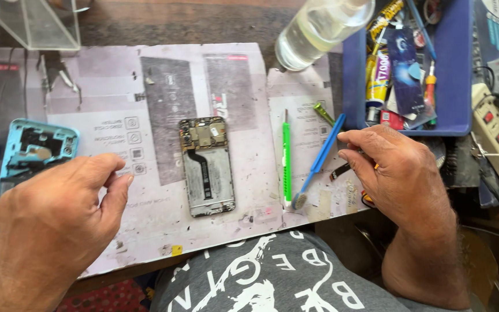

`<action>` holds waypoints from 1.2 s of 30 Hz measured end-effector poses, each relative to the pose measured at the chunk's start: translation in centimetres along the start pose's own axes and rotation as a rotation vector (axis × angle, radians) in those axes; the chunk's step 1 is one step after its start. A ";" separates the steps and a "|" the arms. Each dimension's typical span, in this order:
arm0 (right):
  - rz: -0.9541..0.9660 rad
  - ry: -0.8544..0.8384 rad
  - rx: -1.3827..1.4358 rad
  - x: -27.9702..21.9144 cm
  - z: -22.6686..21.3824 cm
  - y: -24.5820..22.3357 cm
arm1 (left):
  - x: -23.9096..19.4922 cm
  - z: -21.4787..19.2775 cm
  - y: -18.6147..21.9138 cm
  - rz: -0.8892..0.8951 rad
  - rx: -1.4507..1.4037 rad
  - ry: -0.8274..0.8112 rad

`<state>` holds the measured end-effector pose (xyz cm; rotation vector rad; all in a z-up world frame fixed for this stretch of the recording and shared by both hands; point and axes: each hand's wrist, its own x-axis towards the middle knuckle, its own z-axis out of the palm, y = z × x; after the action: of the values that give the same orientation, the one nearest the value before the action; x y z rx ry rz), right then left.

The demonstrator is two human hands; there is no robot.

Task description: The person cleans a small circuit board with a brush, then places it into a phone chassis. They connect a ribbon cable, peel off a protective film, and use a green pen-like tool to press components into place. The person then uses a screwdriver to tighten screws on the board.

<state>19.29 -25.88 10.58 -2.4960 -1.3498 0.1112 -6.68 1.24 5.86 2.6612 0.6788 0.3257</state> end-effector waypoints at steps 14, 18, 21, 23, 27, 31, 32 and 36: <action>0.121 -0.060 -0.425 3.1 4.7 0.8 | 1.8 -0.2 1.2 0.077 -0.196 0.102; 0.174 -0.217 -0.695 4.0 7.5 0.9 | 1.6 -0.2 0.3 0.115 -0.216 0.149; 0.159 -0.203 -0.755 4.7 8.7 0.2 | 1.3 -0.4 -0.7 0.120 -0.218 0.169; 0.088 -0.105 -0.673 4.8 7.7 -0.1 | 1.4 -0.2 -0.9 0.141 -0.266 0.208; -0.050 0.128 -0.131 4.7 4.4 -1.8 | 1.2 -0.3 -1.3 0.001 -0.671 0.122; 0.015 0.228 0.657 4.0 3.3 -3.6 | 1.6 -0.7 -1.7 -0.010 -1.011 0.083; 0.020 0.214 0.802 4.0 3.7 -4.1 | 1.8 -0.9 -1.8 0.016 -0.909 0.146; -0.075 0.115 0.959 4.1 6.1 -7.2 | 1.0 -2.2 -2.8 0.123 -0.516 0.339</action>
<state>14.52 -17.37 7.26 -1.6138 -0.9917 0.4654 -7.69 4.67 6.79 2.1724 0.4465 0.8719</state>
